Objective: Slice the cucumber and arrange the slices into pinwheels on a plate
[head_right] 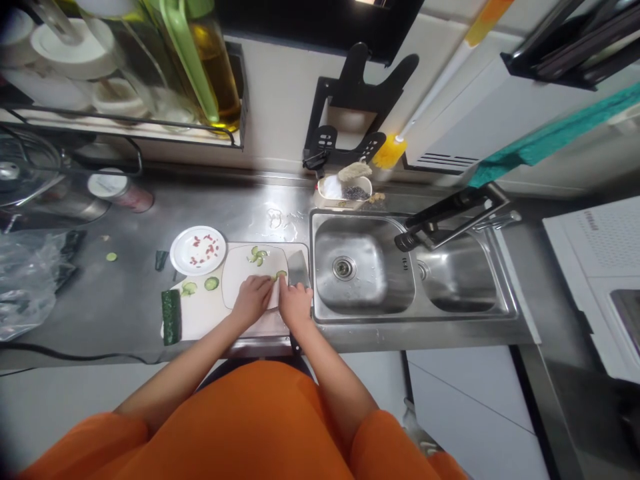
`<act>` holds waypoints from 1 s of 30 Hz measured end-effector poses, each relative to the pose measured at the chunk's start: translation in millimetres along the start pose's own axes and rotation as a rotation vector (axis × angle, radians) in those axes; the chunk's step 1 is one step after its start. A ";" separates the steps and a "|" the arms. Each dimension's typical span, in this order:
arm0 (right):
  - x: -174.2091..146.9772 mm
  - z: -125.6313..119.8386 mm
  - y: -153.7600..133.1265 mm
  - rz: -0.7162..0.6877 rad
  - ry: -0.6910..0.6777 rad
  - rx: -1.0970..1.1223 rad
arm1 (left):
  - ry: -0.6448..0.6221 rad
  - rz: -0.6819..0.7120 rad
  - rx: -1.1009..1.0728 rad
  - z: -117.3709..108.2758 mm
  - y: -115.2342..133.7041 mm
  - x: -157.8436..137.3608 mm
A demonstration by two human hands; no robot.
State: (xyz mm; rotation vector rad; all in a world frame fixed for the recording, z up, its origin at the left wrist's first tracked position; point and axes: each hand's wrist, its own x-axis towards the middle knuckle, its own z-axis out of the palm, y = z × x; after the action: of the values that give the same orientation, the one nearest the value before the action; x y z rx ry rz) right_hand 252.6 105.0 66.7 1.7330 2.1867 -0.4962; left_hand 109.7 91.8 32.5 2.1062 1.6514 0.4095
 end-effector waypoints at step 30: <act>-15.4 -7.2 -7.1 0.009 0.072 0.067 | 0.369 -0.552 -0.070 -64.5 -72.8 -51.6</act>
State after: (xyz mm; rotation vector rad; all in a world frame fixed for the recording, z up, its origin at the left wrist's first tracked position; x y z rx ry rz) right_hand 248.9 93.3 80.5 1.8216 2.2338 -0.5185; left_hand 4.7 66.0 53.2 1.4908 2.2901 0.6831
